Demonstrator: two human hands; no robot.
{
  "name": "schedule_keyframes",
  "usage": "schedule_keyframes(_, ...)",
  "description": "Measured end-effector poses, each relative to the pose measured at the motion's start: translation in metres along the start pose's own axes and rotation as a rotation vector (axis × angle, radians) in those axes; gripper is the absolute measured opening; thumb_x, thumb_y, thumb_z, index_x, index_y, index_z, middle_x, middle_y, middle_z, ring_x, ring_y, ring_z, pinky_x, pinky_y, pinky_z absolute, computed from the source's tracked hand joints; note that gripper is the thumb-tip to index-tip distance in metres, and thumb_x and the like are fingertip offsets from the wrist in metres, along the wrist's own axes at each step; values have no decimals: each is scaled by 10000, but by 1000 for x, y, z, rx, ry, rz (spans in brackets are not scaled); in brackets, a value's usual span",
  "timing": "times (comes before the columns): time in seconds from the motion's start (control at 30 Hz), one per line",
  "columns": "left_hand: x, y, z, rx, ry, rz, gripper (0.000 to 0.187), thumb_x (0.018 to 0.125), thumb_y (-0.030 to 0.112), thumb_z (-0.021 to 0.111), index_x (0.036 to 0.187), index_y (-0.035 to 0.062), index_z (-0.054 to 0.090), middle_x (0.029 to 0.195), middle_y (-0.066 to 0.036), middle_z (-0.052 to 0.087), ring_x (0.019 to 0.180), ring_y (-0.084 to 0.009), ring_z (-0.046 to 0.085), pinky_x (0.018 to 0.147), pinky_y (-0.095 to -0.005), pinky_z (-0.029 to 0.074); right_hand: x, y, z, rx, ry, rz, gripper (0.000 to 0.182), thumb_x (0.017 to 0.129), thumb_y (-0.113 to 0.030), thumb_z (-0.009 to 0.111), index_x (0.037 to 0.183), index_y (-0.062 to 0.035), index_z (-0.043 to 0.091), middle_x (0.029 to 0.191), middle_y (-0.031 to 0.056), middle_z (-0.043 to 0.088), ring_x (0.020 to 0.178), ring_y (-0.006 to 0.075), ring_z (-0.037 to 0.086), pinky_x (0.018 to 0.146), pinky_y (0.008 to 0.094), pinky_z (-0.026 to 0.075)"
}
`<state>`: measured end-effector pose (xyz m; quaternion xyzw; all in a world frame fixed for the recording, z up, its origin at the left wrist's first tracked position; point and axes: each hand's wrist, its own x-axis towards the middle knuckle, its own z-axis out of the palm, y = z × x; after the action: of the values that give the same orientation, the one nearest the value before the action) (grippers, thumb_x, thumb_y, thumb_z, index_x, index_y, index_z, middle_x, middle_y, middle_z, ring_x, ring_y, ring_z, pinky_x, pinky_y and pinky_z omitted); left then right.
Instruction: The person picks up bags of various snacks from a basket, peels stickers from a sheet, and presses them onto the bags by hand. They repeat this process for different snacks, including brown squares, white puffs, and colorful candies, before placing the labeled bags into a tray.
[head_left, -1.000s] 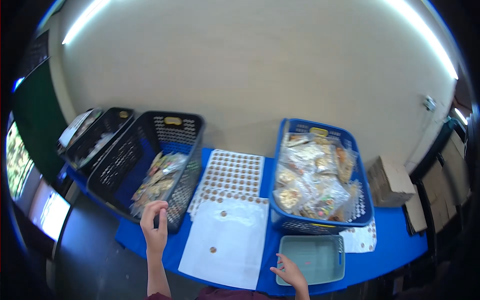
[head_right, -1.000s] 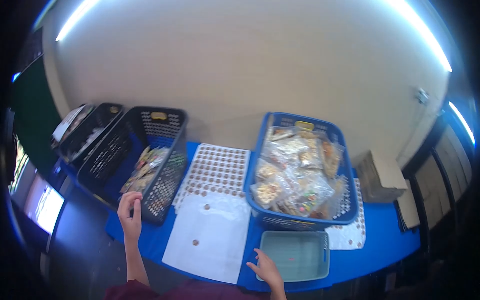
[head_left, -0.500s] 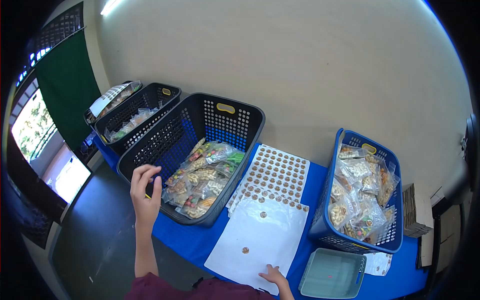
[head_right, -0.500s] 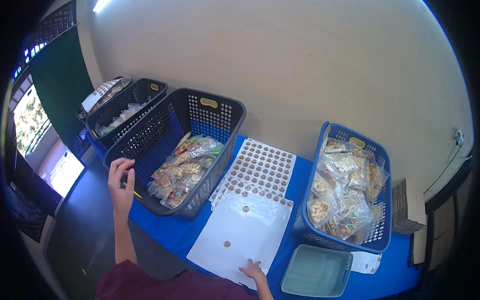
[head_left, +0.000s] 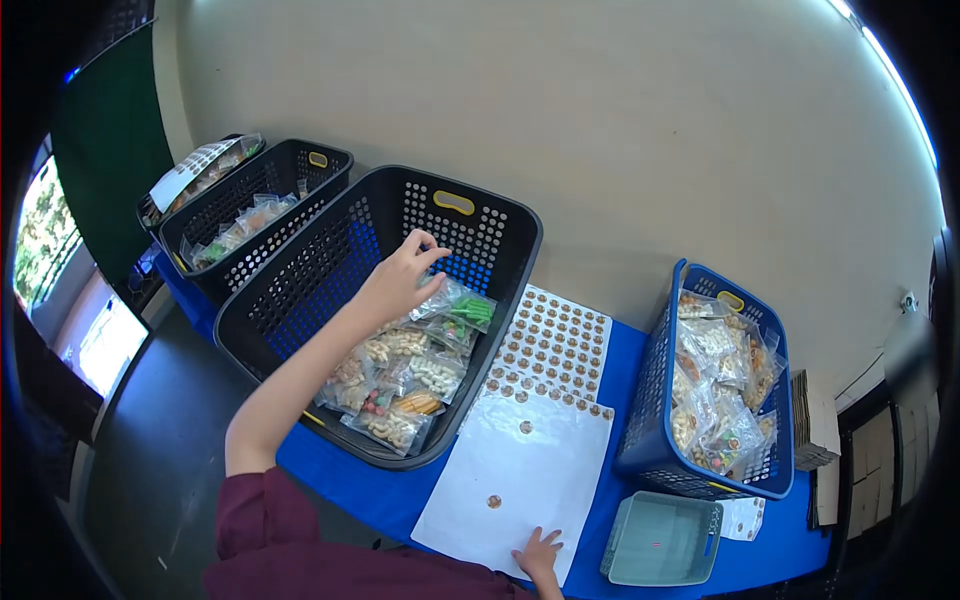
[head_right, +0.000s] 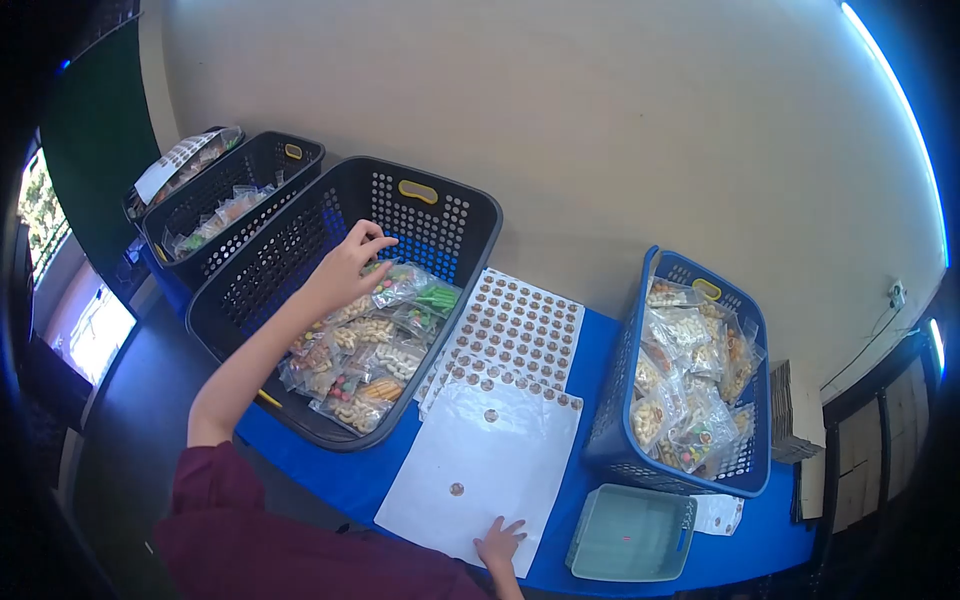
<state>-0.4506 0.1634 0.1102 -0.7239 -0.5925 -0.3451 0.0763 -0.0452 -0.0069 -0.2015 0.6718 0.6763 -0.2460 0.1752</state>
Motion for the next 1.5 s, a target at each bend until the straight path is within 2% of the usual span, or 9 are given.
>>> schedule_keyframes(0.27,-111,-195,104,598,-560,-244,434,700,151,577,1121,111,479,1102,-140,439,884,-289,545,704,-409,468,1,-11,12,37,75,116,818,638,-284,709,1263,-27,249,1313,331,32,1160,564,142,901,505,338)
schedule_keyframes(0.37,-137,-177,102,533,-1353,-670,597,722,261,575,1269,168,353,1284,-155,307,1121,-341,392,842,-471,384,4,-16,8,40,41,155,844,623,-256,726,1267,-34,226,1313,333,11,1164,563,136,901,517,336)
schedule_keyframes(0.6,-205,-238,167,666,-1525,-684,591,713,296,601,1243,138,392,1260,-155,359,1097,-328,427,833,-458,395,7,-21,3,72,6,200,840,625,-241,726,1260,-42,214,1314,332,5,1166,565,125,897,520,338)
schedule_keyframes(0.8,-152,-193,117,654,-1256,-656,412,712,235,587,1078,51,547,1038,-103,576,939,-276,555,693,-453,439,4,-21,4,64,24,188,811,634,-242,714,1258,-50,232,1317,325,10,1168,562,125,902,522,327)
schedule_keyframes(1.0,-76,-176,73,777,-665,-649,241,676,182,616,891,74,618,913,-66,620,851,-264,598,650,-385,467,10,-17,10,90,30,205,781,642,-231,690,1266,-68,250,1320,322,12,1168,570,111,905,532,305)
schedule_keyframes(1.13,-28,-127,21,334,-251,-730,204,577,128,672,717,45,549,744,-128,615,727,-256,612,606,-332,468,15,-14,20,114,53,209,755,651,-228,666,1268,-78,258,1320,325,8,1168,576,93,904,548,289)
schedule_keyframes(1.27,0,-35,-35,-447,79,-433,261,717,79,604,943,14,491,754,-55,573,721,-89,535,656,-224,417,16,-11,23,143,60,200,760,650,-253,666,1268,-84,258,1321,326,-27,1161,588,75,904,563,275)
schedule_keyframes(1.47,-42,125,-39,-821,200,-350,128,780,56,549,892,24,499,796,-4,511,746,-70,495,670,-220,415,31,19,11,145,-39,-47,678,677,-404,641,1186,-25,404,1235,323,304,1183,431,274,875,514,334)
schedule_keyframes(1.5,-54,154,-37,-655,117,-382,121,767,68,572,871,27,528,775,-36,538,729,-112,526,656,-243,426,21,20,-31,472,-256,-113,578,718,-451,596,1071,-1,516,1107,225,499,1094,293,442,850,425,381)
